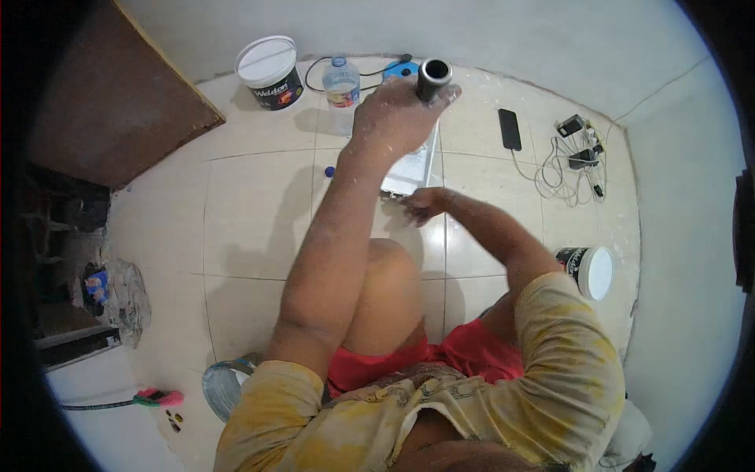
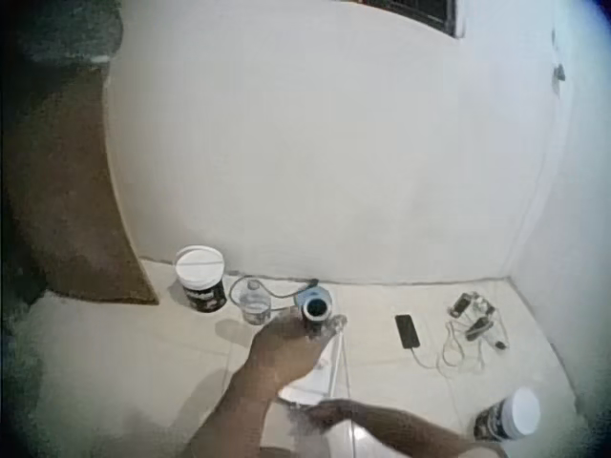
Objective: The person opens a bucket of paint, pours a small amount into a metal tray, and then uses a paint roller to spread the paint evenly within the tray.
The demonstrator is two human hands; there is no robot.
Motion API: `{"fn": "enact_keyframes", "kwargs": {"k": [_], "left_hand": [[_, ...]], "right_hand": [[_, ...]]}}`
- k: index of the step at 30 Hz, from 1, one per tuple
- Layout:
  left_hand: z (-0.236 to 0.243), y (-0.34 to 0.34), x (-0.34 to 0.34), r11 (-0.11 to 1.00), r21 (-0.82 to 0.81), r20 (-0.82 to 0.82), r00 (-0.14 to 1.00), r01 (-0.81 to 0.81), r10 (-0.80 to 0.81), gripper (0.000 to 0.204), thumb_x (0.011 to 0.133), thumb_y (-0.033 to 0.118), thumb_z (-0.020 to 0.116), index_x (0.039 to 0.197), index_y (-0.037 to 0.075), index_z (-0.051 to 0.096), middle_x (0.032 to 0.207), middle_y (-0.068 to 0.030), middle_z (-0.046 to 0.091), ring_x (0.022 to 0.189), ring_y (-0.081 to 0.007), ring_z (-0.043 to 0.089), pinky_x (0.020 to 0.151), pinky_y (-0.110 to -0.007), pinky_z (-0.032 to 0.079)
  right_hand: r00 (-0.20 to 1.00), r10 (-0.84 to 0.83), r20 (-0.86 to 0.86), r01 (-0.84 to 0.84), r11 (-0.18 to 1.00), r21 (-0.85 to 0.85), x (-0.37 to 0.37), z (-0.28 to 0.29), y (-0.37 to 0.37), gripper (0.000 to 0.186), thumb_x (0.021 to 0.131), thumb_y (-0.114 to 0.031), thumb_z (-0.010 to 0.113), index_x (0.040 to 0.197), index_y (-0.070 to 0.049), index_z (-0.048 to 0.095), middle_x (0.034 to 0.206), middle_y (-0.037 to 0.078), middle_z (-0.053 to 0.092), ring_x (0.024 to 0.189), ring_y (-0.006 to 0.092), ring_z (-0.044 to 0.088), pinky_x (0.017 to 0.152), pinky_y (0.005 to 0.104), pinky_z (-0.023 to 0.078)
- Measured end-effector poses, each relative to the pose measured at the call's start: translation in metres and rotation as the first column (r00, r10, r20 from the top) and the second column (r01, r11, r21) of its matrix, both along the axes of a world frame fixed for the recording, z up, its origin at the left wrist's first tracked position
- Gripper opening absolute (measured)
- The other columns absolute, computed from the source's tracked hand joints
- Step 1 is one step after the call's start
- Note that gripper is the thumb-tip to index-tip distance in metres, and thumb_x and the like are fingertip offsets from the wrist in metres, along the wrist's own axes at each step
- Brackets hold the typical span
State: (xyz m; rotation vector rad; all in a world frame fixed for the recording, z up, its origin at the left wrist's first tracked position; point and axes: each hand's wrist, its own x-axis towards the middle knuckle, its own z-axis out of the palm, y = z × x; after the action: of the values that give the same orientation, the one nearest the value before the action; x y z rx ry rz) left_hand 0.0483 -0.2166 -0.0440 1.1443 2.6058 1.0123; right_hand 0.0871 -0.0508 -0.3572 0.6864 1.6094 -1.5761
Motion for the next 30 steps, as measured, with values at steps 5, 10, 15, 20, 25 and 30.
{"fn": "enact_keyframes", "kwargs": {"k": [5,10,15,20,25,30], "left_hand": [[0.040,-0.029,-0.019,0.988,-0.148,0.179,0.982,-0.040,0.066,0.047,0.085,0.047,0.048,0.110,0.009,0.057,0.101,-0.0119,0.062,0.096,-0.0259,0.059,0.086,-0.034,0.044],[-0.023,-0.049,-0.032,0.970,0.214,0.359,0.914,0.116,-0.189,0.036,0.087,0.035,0.051,0.109,0.006,0.057,0.088,-0.0101,0.061,0.078,-0.0147,0.059,0.074,-0.027,0.047],[-0.032,-0.097,-0.016,0.963,0.256,0.649,0.724,0.079,-0.232,0.032,0.084,0.019,0.055,0.109,-0.001,0.054,0.088,-0.0147,0.062,0.075,-0.0153,0.062,0.067,-0.029,0.051],[-0.022,-0.113,0.000,0.938,0.186,0.979,-0.022,-0.291,-0.201,0.033,0.083,0.015,0.055,0.112,-0.001,0.049,0.097,-0.0161,0.059,0.081,-0.0211,0.062,0.073,-0.029,0.050],[-0.017,-0.096,0.020,0.928,-0.362,0.877,0.367,0.081,0.310,0.044,0.088,0.017,0.045,0.129,0.005,0.033,0.111,-0.0259,0.053,0.089,-0.0347,0.061,0.077,-0.042,0.049],[-0.047,-0.098,0.070,0.662,-0.750,0.117,0.984,-0.001,0.134,0.046,0.082,0.008,0.050,0.127,0.005,0.038,0.105,-0.0234,0.053,0.093,-0.0391,0.054,0.076,-0.045,0.046]], "right_hand": [[0.977,0.212,0.018,-0.177,0.764,0.621,-0.016,0.084,0.121,0.036,0.087,-0.043,0.050,0.073,-0.011,0.060,0.055,-0.002,0.045,0.047,0.0108,0.039,0.041,0.0293,0.037],[0.984,0.120,-0.129,0.030,0.607,0.794,-0.009,0.147,0.186,0.037,0.088,-0.036,0.053,0.065,-0.007,0.054,0.052,0.000,0.047,0.042,0.0094,0.039,0.037,0.0274,0.034],[0.854,-0.005,-0.521,0.352,0.742,0.570,-0.044,0.102,0.213,0.028,0.085,-0.024,0.059,0.067,-0.003,0.054,0.057,0.005,0.055,0.045,0.0117,0.049,0.040,0.0269,0.040],[0.679,0.066,-0.731,0.367,0.832,0.415,-0.122,0.037,0.278,0.012,0.083,-0.006,0.052,0.076,0.001,0.058,0.064,0.010,0.061,0.050,0.0145,0.058,0.047,0.0292,0.048],[0.672,0.471,-0.571,0.319,0.511,0.798,-0.174,0.048,0.279,0.023,0.088,-0.020,0.047,0.090,-0.001,0.060,0.083,0.017,0.063,0.080,0.0308,0.062,0.067,0.0398,0.050],[0.645,0.567,-0.511,0.332,0.395,0.857,-0.209,0.041,0.267,0.025,0.090,-0.023,0.044,0.100,-0.002,0.055,0.088,0.021,0.062,0.086,0.0362,0.059,0.076,0.0444,0.046]]}}
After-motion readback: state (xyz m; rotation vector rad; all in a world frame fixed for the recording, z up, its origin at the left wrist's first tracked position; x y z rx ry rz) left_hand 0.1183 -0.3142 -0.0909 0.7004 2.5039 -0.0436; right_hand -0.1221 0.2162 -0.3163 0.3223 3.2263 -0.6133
